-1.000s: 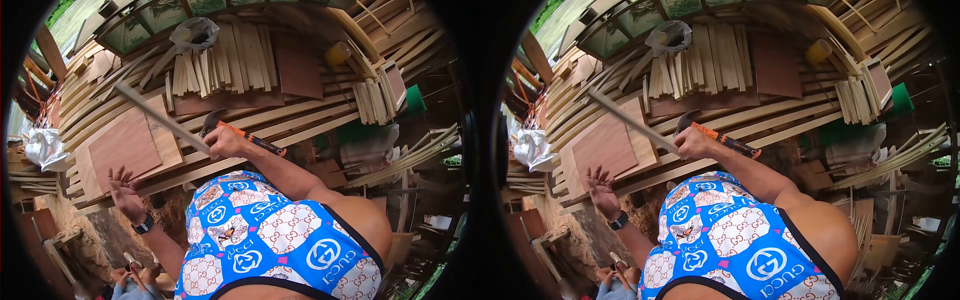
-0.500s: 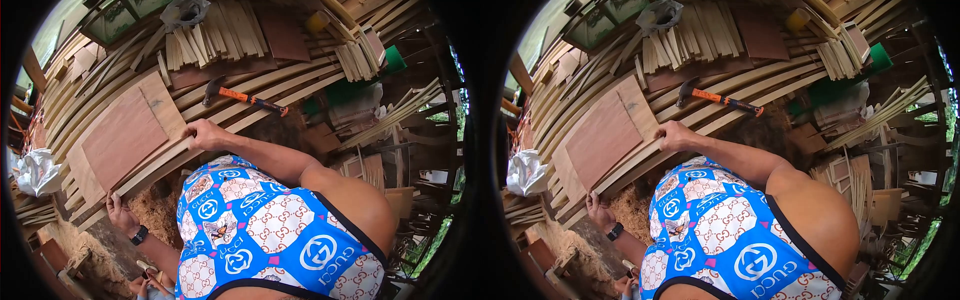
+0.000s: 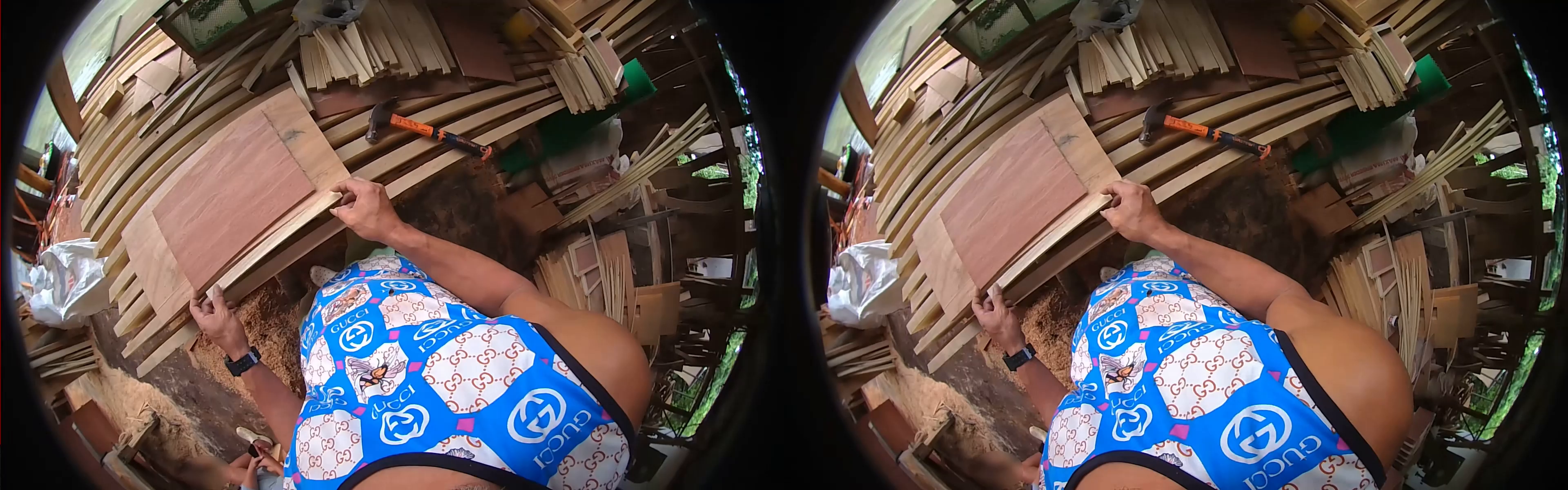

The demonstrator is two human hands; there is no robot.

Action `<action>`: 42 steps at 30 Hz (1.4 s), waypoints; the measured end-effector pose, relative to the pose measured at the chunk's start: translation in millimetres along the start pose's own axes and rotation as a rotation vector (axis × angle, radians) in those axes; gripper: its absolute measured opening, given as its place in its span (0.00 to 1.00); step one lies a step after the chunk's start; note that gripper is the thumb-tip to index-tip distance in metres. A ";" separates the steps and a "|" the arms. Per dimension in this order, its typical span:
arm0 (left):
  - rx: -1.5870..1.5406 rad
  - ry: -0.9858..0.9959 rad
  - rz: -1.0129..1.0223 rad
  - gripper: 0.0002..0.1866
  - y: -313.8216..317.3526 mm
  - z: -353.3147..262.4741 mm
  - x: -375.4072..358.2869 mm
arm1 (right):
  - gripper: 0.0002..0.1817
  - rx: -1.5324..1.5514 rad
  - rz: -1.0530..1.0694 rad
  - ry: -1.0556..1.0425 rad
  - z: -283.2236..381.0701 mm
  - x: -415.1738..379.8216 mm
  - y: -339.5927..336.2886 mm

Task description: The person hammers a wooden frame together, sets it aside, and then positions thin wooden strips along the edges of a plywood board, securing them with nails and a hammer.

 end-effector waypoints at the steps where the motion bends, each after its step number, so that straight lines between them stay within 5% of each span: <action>1: 0.003 -0.004 0.005 0.30 1.8 -1.9 -0.4 | 0.22 -0.002 0.000 0.007 -2.2 -0.8 -0.2; 10: 0.164 0.166 -0.103 0.26 17.5 -5.4 0.3 | 0.28 0.057 -0.064 -0.106 -7.8 7.1 3.3; 20: 0.185 0.038 -0.156 0.33 9.1 3.8 -7.0 | 0.27 -0.016 -0.051 -0.056 -2.3 0.2 -0.1; 24: 0.168 0.070 -0.124 0.26 14.9 -7.5 -12.2 | 0.24 -0.165 -0.044 -0.105 0.9 5.9 0.7; 36: -0.136 0.003 -0.145 0.25 25.2 -6.5 -11.3 | 0.35 -0.227 0.060 0.101 -11.3 29.7 -5.1; 38: -0.147 -0.150 -0.105 0.25 26.4 -8.1 -8.7 | 0.38 0.051 0.133 0.356 -20.1 30.9 0.5; 42: -0.209 -0.207 -0.050 0.24 31.2 -8.9 3.6 | 0.38 0.207 0.207 0.458 -22.1 43.7 8.2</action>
Point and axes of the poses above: each hand's wrist, its own x-axis towards the middle knuckle, its own y-axis out of the palm, z = x × y, the point moved 8 cm from there along x, towards the middle knuckle, and after that the axes turned 4 degrees about -z, right-handed, at the moved point
